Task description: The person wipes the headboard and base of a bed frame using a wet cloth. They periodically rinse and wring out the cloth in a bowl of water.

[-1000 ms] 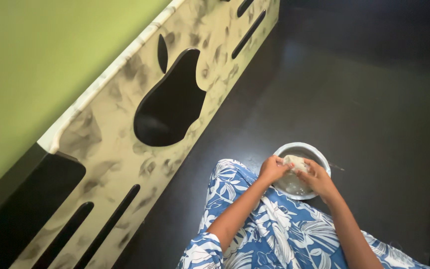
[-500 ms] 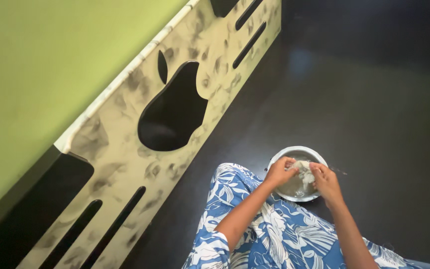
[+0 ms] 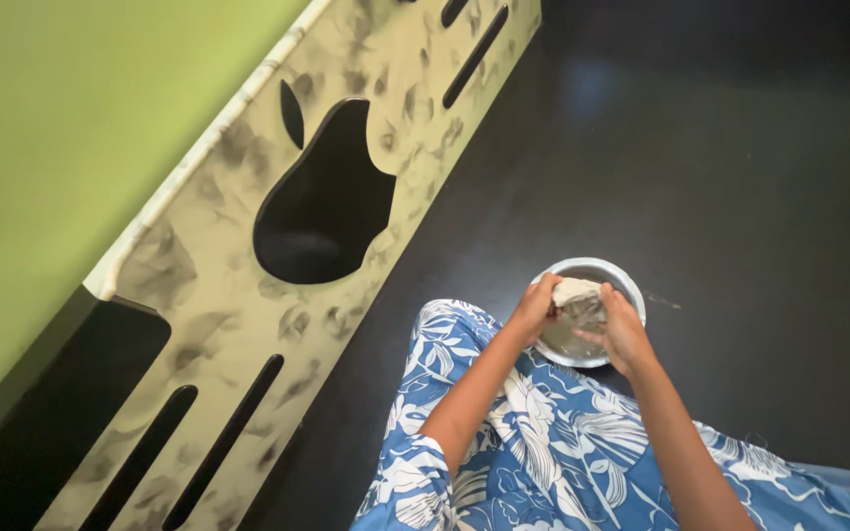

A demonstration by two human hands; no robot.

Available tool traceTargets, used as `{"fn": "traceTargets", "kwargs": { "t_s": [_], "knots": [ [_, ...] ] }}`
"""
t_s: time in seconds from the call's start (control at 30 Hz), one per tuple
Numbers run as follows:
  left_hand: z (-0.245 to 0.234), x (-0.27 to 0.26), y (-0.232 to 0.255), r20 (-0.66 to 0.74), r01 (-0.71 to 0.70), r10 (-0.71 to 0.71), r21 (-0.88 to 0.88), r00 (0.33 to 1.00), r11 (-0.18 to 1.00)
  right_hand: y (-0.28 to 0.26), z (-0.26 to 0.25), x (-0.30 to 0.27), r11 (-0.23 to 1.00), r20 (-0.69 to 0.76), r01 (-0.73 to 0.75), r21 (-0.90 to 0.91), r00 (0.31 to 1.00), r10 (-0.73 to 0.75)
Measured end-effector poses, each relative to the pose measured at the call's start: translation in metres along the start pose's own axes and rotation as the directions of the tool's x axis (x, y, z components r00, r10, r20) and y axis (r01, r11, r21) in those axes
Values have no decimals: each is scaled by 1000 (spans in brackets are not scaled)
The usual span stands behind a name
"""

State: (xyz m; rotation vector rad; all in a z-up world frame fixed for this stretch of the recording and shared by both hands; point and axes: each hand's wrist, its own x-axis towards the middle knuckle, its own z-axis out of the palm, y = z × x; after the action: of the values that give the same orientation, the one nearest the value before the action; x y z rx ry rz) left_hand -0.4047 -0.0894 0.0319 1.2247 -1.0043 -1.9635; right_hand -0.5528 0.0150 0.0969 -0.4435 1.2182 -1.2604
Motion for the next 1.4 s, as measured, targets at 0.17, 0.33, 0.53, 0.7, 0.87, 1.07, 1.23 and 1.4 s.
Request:
{"fn": "traceTargets", "kwargs": {
  "t_s": [0.17, 0.33, 0.53, 0.7, 0.87, 1.07, 1.23, 1.4],
  "knots": [
    [6, 6, -18, -65, -230, 303, 507, 951, 831, 21, -19, 20, 976, -69, 178, -127, 980, -188],
    [20, -29, 15, 251, -525, 463, 475, 850, 706, 35, -26, 32, 868, -88, 359, -343, 908, -410],
    [13, -32, 26, 262, -454, 380, 648, 887, 611, 32, -14, 31, 571, 32, 642, -512, 678, -734],
    [-4, 1, -14, 111, -438, 523, 705, 845, 557, 6, 3, 8, 420, 140, 514, -748, 740, -658],
    [3, -8, -14, 18, -394, 472, 578, 881, 714, 2, 10, 2, 428, 138, 492, -758, 762, -632],
    [19, -38, 27, -10, -313, 332, 309, 943, 898, 6, 8, 18, 808, -25, 452, -378, 867, -497],
    [21, -37, 23, 31, -276, 275, 1, 961, 961, 13, 13, 23, 909, 53, 236, 344, 962, -269],
    [43, -23, -10, -103, -200, 178, -266, 979, 943, 27, 21, 30, 905, -54, 411, 108, 912, -407]
  ]
}}
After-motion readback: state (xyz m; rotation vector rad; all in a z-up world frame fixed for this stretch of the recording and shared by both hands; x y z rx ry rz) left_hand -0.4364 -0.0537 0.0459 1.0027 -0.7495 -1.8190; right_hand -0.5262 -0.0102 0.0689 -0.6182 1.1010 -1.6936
